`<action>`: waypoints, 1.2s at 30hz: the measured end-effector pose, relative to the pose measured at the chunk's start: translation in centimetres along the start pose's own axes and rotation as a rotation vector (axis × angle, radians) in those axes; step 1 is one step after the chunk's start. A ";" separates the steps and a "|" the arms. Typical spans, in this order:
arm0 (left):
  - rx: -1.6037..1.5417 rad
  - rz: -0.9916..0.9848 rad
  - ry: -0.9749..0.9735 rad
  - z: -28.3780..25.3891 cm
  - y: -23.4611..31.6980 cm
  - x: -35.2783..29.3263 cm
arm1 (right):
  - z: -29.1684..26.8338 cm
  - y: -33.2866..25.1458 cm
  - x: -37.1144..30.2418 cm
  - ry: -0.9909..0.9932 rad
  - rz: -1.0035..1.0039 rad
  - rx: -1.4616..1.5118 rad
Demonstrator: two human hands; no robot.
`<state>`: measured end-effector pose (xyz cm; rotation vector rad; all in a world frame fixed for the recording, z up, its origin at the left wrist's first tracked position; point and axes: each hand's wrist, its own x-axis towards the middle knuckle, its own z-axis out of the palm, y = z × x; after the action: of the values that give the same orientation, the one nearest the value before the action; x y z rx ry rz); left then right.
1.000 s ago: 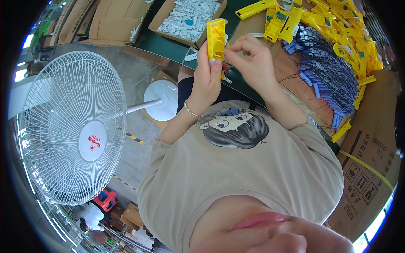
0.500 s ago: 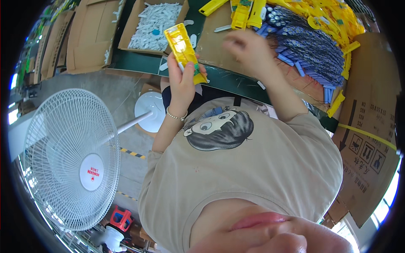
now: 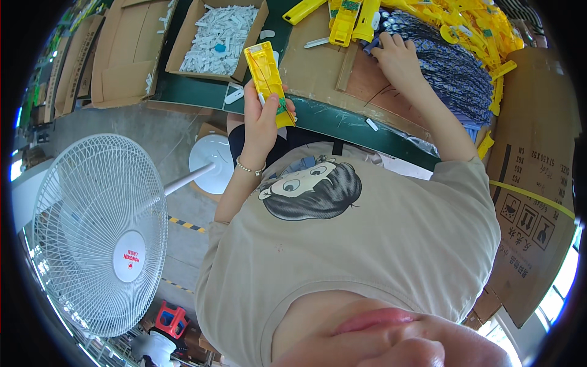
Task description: Assembling a yellow plastic lighting housing with internal circuit and LED components.
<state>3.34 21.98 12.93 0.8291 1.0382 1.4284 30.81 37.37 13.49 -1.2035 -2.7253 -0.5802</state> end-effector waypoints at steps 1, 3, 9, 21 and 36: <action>-0.006 -0.007 0.000 -0.1 0.1 0.0 | 0.0 -0.2 -0.2 -0.054 0.027 -0.074; -0.008 -0.016 0.002 -0.2 0.2 0.0 | 0.0 0.2 0.2 -0.077 0.001 -0.085; -0.011 0.018 0.038 -0.6 0.0 -0.2 | -2.2 1.1 1.2 0.119 -0.070 0.388; 0.131 -0.007 0.112 -0.8 -3.1 3.0 | -0.1 -9.0 9.4 0.233 0.431 1.048; 0.289 0.113 -0.045 0.3 1.1 2.3 | -6.9 -12.6 8.2 0.123 0.403 1.801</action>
<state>2.95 24.34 13.90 1.1387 1.1960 1.3640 15.63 32.60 18.08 -0.8593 -1.5441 1.4293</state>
